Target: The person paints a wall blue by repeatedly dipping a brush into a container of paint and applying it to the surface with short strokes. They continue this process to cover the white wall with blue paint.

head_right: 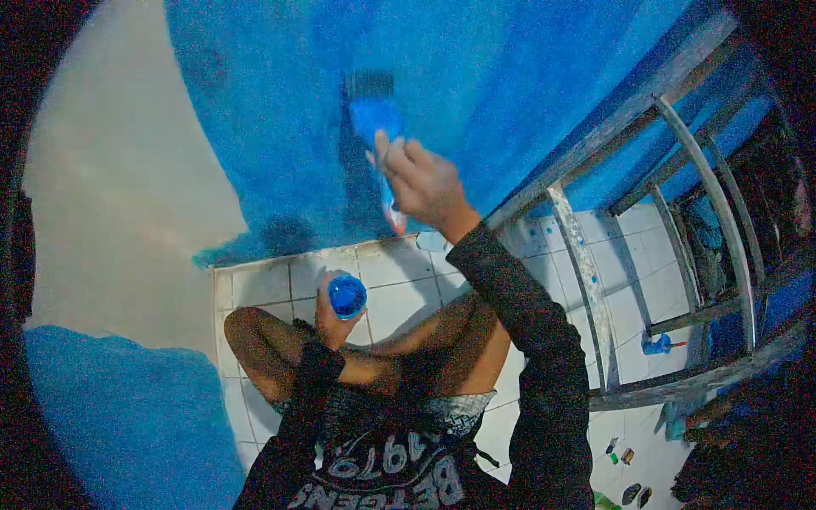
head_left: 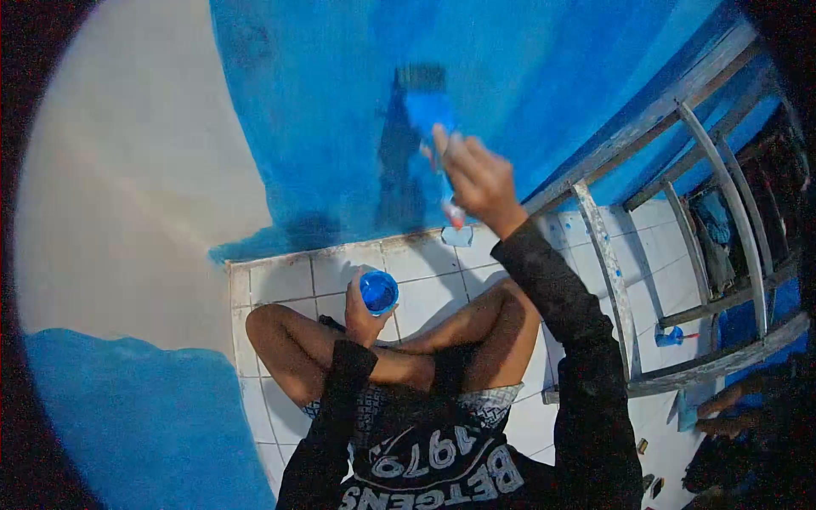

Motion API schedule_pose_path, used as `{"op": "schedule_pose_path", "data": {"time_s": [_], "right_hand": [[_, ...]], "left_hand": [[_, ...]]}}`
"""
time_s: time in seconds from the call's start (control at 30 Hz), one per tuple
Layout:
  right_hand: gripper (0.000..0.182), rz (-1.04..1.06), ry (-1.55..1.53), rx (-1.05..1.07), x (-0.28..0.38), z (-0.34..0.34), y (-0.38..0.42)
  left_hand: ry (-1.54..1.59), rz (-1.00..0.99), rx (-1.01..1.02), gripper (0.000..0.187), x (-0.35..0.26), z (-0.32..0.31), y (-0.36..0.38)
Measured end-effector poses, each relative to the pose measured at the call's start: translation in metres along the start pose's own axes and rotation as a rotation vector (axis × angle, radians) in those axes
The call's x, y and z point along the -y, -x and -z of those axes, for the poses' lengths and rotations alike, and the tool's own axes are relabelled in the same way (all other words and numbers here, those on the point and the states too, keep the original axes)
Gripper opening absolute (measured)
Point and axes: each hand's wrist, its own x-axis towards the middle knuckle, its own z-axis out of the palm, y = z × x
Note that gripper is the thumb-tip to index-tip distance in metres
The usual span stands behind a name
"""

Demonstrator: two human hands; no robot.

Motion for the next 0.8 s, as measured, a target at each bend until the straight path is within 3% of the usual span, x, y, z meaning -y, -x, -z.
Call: {"op": "schedule_pose_path", "data": {"time_s": [0.2, 0.27, 0.37, 0.53, 0.6, 0.63, 0.67, 0.73, 0.77, 0.8], "right_hand": [[0.047, 0.026, -0.051, 0.252, 0.063, -0.042, 0.112], [0.053, -0.050, -0.227, 0.471, 0.079, -0.050, 0.143], [0.060, -0.132, -0.359, 0.584, 0.096, -0.057, 0.178], [0.063, -0.358, -0.479, 0.587, 0.119, -0.027, 0.186], [0.044, -0.661, -0.665, 0.331, 0.123, -0.010, 0.173], [0.031, -0.692, -0.592, 0.247, 0.126, -0.007, 0.173], [0.031, -0.695, -0.598, 0.252, 0.129, -0.003, 0.174], [0.025, -1.105, -0.653, 0.191, 0.132, 0.012, 0.167], [0.017, -1.513, -0.722, 0.276, 0.136, 0.023, 0.159], [0.017, -1.525, -0.707, 0.280, 0.138, 0.026, 0.168]], "left_hand": [[-0.005, 0.030, -0.002, 0.105, -0.010, 0.007, 0.000], [0.021, 0.049, 0.021, 0.105, -0.008, 0.007, -0.001], [-0.014, 0.043, 0.022, 0.106, -0.003, 0.005, 0.001], [-0.040, 0.052, 0.011, 0.109, -0.007, 0.009, 0.002], [-0.040, 0.025, 0.004, 0.110, -0.006, 0.009, -0.001], [-0.038, -0.007, 0.007, 0.110, -0.005, 0.010, 0.001], [-0.040, 0.001, 0.009, 0.110, -0.004, 0.009, 0.002], [-0.002, 0.001, -0.011, 0.109, -0.006, 0.007, 0.001], [-0.025, 0.018, -0.005, 0.109, -0.006, 0.006, 0.000], [-0.016, 0.020, 0.010, 0.109, -0.006, 0.006, 0.003]]}}
